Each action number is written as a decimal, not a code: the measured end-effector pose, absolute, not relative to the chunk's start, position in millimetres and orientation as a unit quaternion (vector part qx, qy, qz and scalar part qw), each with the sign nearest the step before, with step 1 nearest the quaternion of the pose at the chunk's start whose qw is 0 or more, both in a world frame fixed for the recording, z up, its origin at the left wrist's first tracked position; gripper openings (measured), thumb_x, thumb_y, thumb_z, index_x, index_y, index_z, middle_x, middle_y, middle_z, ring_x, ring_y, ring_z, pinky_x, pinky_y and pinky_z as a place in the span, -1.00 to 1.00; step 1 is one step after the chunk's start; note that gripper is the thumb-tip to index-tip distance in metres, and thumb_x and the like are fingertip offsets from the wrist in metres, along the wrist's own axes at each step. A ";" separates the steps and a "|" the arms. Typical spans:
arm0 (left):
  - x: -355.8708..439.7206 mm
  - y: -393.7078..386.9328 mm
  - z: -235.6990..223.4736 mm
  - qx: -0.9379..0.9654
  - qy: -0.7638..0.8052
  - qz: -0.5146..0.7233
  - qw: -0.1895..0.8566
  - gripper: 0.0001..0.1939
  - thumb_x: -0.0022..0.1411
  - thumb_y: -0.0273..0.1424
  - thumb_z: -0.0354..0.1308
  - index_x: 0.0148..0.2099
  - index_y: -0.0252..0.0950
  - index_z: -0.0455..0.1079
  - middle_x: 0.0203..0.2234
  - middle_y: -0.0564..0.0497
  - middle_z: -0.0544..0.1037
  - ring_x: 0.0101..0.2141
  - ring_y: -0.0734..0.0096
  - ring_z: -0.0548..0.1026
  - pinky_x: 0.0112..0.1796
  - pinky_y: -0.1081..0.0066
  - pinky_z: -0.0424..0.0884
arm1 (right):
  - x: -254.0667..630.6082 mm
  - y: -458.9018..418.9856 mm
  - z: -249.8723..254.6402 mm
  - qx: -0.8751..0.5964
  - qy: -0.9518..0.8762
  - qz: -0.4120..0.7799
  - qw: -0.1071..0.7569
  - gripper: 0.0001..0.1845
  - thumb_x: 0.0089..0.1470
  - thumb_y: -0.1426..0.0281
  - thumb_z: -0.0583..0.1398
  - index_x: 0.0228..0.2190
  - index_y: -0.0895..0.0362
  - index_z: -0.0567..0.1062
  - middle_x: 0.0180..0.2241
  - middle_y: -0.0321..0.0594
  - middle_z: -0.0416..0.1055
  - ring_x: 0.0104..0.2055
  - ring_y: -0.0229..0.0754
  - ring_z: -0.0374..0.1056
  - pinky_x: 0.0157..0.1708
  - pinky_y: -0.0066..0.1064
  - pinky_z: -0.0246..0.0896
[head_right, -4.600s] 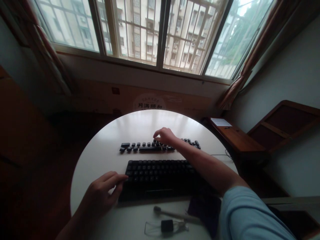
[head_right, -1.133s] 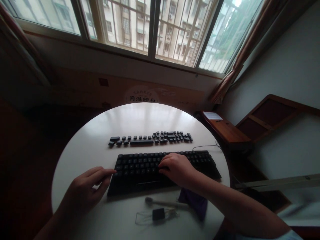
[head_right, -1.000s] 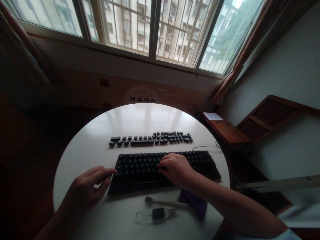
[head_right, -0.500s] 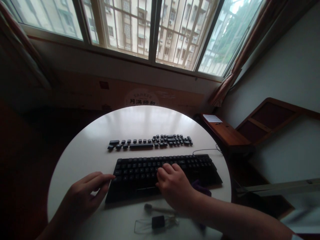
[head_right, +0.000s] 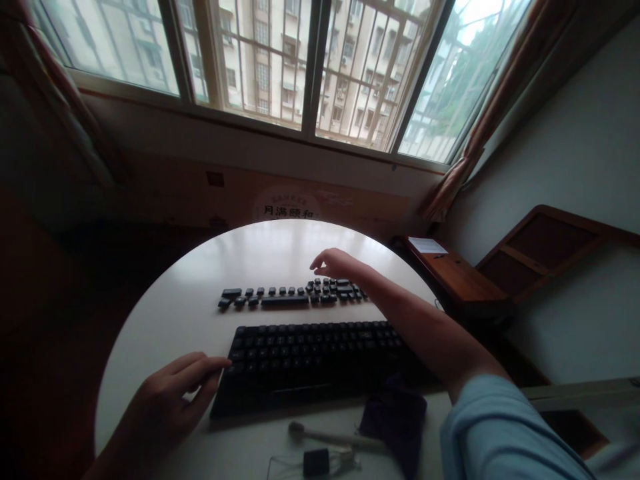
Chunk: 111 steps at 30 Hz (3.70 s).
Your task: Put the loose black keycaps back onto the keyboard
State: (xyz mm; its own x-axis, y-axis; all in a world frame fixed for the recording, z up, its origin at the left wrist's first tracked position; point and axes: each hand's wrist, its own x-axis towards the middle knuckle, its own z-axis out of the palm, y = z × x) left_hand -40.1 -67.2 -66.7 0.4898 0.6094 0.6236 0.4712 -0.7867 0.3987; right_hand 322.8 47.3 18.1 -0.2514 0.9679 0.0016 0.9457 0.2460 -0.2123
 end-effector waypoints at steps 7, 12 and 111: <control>-40.7 -66.3 -66.5 0.859 0.312 0.393 0.097 -0.79 0.28 -0.45 0.05 -0.21 -0.23 0.53 -0.48 0.04 0.56 -0.50 0.46 0.52 -0.46 0.54 0.46 | 312.5 78.8 3.6 -0.573 -0.810 0.115 -0.054 -0.67 -0.03 0.40 0.37 -0.15 0.02 0.67 -0.15 -0.20 0.61 -0.20 -0.14 0.50 -0.22 -0.45 0.28; -40.5 -66.3 -66.3 0.857 0.316 0.395 0.097 -0.79 0.28 -0.46 0.05 -0.21 -0.22 0.53 -0.46 0.05 0.56 -0.50 0.47 0.52 -0.45 0.55 0.46 | 307.1 82.0 -4.4 -0.561 -0.818 0.109 -0.060 -0.74 -0.07 0.44 0.37 -0.26 0.02 0.70 -0.27 -0.24 0.63 -0.24 -0.15 0.50 -0.24 -0.45 0.26; -39.9 -60.2 -64.6 0.853 0.374 0.343 0.125 -0.75 0.27 -0.33 0.05 -0.19 -0.24 0.55 -0.44 0.01 0.58 -0.50 0.45 0.52 -0.47 0.56 0.45 | 320.3 -113.9 21.7 -0.563 -0.800 0.130 0.161 -0.85 0.04 0.40 0.36 -0.28 -0.01 0.68 -0.30 -0.27 0.59 -0.28 -0.19 0.48 -0.25 -0.40 0.30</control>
State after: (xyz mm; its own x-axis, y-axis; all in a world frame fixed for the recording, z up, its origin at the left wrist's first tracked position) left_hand -39.9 -60.2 -64.6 0.4850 0.7233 0.4916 0.5522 -0.6892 0.4692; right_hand 320.3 -113.9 21.7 -0.3144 0.9427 0.1119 0.8586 0.3327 -0.3901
